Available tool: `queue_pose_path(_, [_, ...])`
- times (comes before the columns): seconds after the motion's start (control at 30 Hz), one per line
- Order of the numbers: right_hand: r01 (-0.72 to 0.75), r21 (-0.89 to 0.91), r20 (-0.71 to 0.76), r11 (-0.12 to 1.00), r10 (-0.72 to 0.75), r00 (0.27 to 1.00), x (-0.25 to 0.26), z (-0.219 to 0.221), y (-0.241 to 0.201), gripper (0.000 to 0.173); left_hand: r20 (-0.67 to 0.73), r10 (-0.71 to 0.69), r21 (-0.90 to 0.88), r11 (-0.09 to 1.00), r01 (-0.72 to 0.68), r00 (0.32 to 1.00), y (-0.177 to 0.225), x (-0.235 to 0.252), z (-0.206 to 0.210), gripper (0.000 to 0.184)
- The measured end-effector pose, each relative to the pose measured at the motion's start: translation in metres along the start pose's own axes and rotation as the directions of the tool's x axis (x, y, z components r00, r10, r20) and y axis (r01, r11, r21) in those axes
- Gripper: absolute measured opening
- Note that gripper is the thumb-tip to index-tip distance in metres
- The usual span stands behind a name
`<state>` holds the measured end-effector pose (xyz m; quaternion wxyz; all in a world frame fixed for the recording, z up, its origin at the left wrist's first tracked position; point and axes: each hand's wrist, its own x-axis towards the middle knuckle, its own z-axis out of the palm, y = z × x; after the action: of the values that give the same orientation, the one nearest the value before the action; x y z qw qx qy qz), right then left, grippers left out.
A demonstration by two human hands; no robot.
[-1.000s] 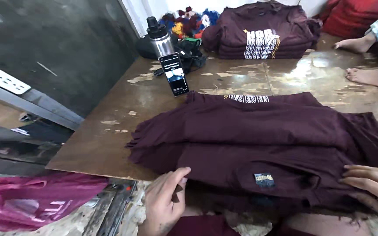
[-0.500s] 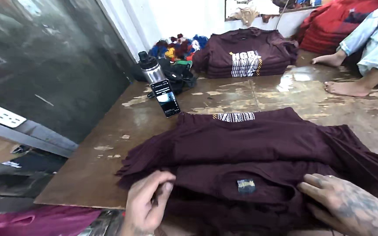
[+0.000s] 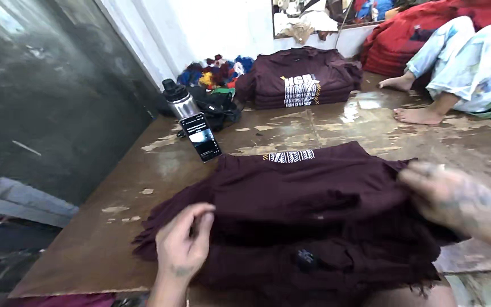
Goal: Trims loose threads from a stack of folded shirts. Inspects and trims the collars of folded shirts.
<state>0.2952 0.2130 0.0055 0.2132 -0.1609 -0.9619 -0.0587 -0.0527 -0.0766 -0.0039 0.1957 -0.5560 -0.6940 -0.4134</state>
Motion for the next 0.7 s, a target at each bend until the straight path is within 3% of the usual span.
queue_pose_path(0.03, [-0.073, -0.013, -0.017, 0.997, 0.073, 0.997, 0.011, 0.010, 0.020, 0.011, 0.040, -0.044, 0.111, 0.993, 0.039, 0.998, -0.011, 0.008, 0.010, 0.033])
queue_pose_path(0.07, [-0.198, 0.011, 0.064, 0.980, 0.197, 0.978, 0.023, 0.025, 0.033, 0.011, 0.124, -0.151, 0.226, 0.967, 0.120, 0.981, -0.027, 0.014, 0.023, 0.029])
queue_pose_path(0.13, [-0.477, 0.040, 0.310, 0.878, 0.443, 0.841, 0.045, 0.070, 0.054, 0.027, 0.314, -0.489, 0.423, 0.840, 0.341, 0.814, -0.062, 0.036, 0.050, 0.037])
queue_pose_path(0.17, [-0.553, 0.107, 0.336, 0.826, 0.494, 0.802, 0.047, 0.091, 0.065, 0.031, 0.330, -0.562, 0.458, 0.798, 0.392, 0.759, -0.080, 0.041, 0.059, 0.038])
queue_pose_path(0.2, [-0.579, 0.183, 0.265, 0.794, 0.527, 0.807, 0.043, 0.104, 0.074, 0.030, 0.279, -0.536, 0.442, 0.808, 0.388, 0.797, -0.090, 0.039, 0.062, 0.037])
queue_pose_path(0.27, [-0.496, 0.282, -0.047, 0.821, 0.528, 0.848, 0.025, 0.110, 0.070, 0.025, 0.063, -0.282, 0.330, 0.911, 0.247, 0.957, -0.087, 0.020, 0.056, 0.034])
queue_pose_path(0.33, [-0.284, 0.277, -0.309, 0.918, 0.365, 0.879, 0.007, 0.093, 0.036, 0.030, -0.090, -0.056, 0.196, 0.978, 0.073, 0.994, -0.048, 0.006, 0.041, 0.034])
queue_pose_path(0.37, [-0.183, 0.262, -0.338, 0.948, 0.268, 0.902, -0.001, 0.076, 0.005, 0.034, -0.082, -0.011, 0.103, 0.994, 0.020, 0.997, -0.017, 0.000, 0.033, 0.035])
queue_pose_path(0.43, [0.007, 0.229, -0.258, 0.974, 0.054, 0.964, -0.019, 0.050, -0.063, 0.042, 0.140, 0.025, -0.047, 0.999, -0.018, 0.990, 0.036, -0.023, 0.023, 0.036])
queue_pose_path(0.5, [0.116, 0.241, -0.101, 0.964, -0.093, 0.990, -0.052, 0.051, -0.108, 0.037, 0.439, 0.098, -0.105, 0.993, -0.057, 0.893, 0.050, -0.058, 0.029, 0.044])
queue_pose_path(0.53, [0.089, 0.302, -0.024, 0.949, -0.086, 0.996, -0.064, 0.048, -0.112, 0.028, 0.520, 0.122, -0.124, 0.990, -0.066, 0.846, 0.047, -0.071, 0.035, 0.053])
queue_pose_path(0.6, [0.015, 0.373, -0.002, 0.928, -0.016, 1.000, -0.076, 0.029, -0.094, 0.030, 0.565, 0.126, -0.129, 0.990, -0.064, 0.816, 0.042, -0.081, 0.031, 0.052])
queue_pose_path(0.7, [0.072, 0.348, -0.085, 0.935, -0.045, 0.995, -0.068, 0.012, -0.089, 0.036, 0.610, 0.163, -0.110, 0.987, -0.121, 0.775, 0.047, -0.070, 0.024, 0.058])
